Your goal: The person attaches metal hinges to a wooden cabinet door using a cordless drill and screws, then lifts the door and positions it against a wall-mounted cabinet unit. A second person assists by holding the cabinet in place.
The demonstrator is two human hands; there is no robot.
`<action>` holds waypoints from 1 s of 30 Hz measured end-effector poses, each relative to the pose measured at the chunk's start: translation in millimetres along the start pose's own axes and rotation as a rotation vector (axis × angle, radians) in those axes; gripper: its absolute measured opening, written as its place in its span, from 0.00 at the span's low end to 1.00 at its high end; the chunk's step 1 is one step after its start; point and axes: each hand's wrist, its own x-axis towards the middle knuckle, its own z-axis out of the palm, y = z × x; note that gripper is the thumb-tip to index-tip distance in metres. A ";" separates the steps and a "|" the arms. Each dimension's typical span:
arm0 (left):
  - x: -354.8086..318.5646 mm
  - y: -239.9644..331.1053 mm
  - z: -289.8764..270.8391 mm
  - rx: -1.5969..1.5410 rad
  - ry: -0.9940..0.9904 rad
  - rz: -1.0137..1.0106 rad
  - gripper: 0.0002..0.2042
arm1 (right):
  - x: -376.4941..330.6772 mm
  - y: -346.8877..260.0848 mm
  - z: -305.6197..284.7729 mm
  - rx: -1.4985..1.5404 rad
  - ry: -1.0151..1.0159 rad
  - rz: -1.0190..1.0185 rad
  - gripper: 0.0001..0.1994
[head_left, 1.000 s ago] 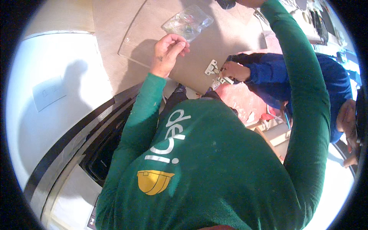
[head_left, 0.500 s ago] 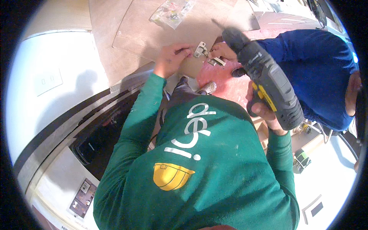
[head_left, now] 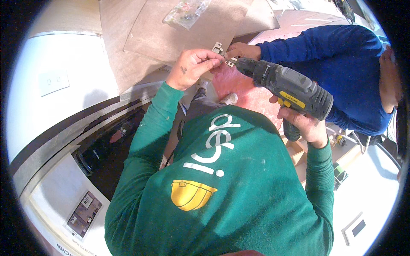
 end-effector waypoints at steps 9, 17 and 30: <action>4.4 7.6 -10.3 0.014 0.001 0.026 0.11 | 14.7 -1.8 6.4 -0.019 -0.027 -0.012 0.25; 6.1 -59.2 -32.4 0.954 0.305 0.444 0.05 | 30.6 73.5 -7.7 -0.250 -0.019 -0.032 0.24; -3.9 -81.8 -28.7 0.993 0.284 0.507 0.05 | 109.1 126.5 16.5 -0.030 -0.371 -0.020 0.48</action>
